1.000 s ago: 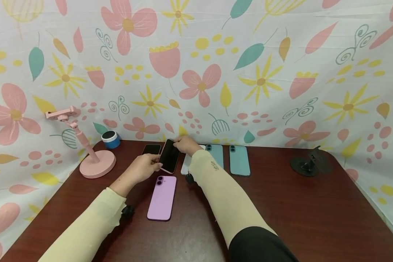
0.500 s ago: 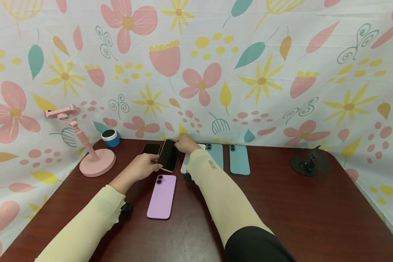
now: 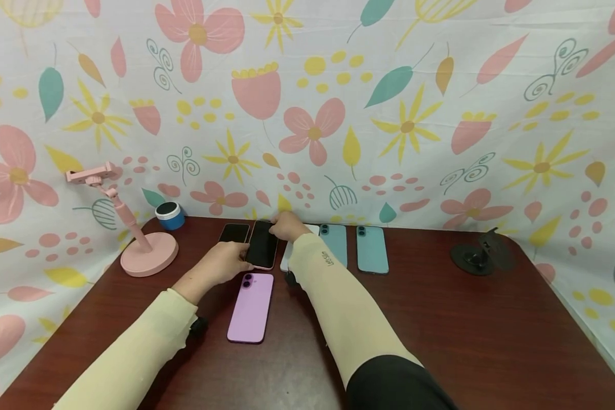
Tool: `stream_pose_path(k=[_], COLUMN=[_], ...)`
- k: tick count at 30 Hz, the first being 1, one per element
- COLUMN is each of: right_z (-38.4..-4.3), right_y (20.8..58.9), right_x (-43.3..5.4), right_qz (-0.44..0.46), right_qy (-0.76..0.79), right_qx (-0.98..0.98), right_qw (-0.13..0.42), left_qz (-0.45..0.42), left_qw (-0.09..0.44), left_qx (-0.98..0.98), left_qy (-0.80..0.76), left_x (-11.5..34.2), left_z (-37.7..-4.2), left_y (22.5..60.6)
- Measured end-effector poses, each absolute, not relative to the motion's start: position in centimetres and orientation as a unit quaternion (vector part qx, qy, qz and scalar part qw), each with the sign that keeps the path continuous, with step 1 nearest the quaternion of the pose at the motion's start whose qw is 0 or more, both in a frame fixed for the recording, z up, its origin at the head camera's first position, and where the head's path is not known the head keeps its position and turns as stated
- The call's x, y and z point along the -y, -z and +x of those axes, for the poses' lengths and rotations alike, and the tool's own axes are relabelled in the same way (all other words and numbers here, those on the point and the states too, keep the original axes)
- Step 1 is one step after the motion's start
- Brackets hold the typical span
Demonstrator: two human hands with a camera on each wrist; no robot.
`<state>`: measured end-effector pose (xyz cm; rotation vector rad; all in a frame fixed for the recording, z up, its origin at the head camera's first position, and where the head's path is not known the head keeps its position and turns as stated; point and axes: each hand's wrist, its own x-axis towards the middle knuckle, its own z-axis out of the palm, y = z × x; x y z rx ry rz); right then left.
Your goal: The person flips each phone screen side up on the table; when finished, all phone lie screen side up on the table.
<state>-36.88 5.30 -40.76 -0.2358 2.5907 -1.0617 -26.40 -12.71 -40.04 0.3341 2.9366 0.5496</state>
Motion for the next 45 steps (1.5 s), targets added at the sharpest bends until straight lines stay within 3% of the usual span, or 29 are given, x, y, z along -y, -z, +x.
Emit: stream_pose_path(k=[11, 26, 33, 38, 45], right_z=[-37.0, -36.8, -37.4, -37.5, -37.7], right_y=[41.0, 40.6, 40.3, 39.3, 38.6], right_x=[-5.0, -5.0, -6.4, -8.4, -11.7], right_qz=[-0.076, -0.096, -0.035, -0.011, -0.006], right_qy=[0.355, 0.362, 0.535, 0.608, 0.568], right_qx=[-0.919, -0.914, -0.822, -0.778, -0.814], right_qw=[0.155, 0.155, 0.190, 0.155, 0.123], left_qz=[0.163, 0.154, 0.170, 0.193, 0.220], left_qw=[0.017, 0.045, 0.024, 0.040, 0.076], left_qx=[-0.981, -0.983, -0.981, -0.974, -0.957], left_qy=[-0.100, -0.089, -0.092, -0.114, -0.173], left_x=[11.7, 11.6, 10.8, 9.5, 7.7], left_z=[-25.9, -25.7, -25.2, -25.4, -26.3], left_y=[39.9, 39.2, 38.0, 37.7, 38.1])
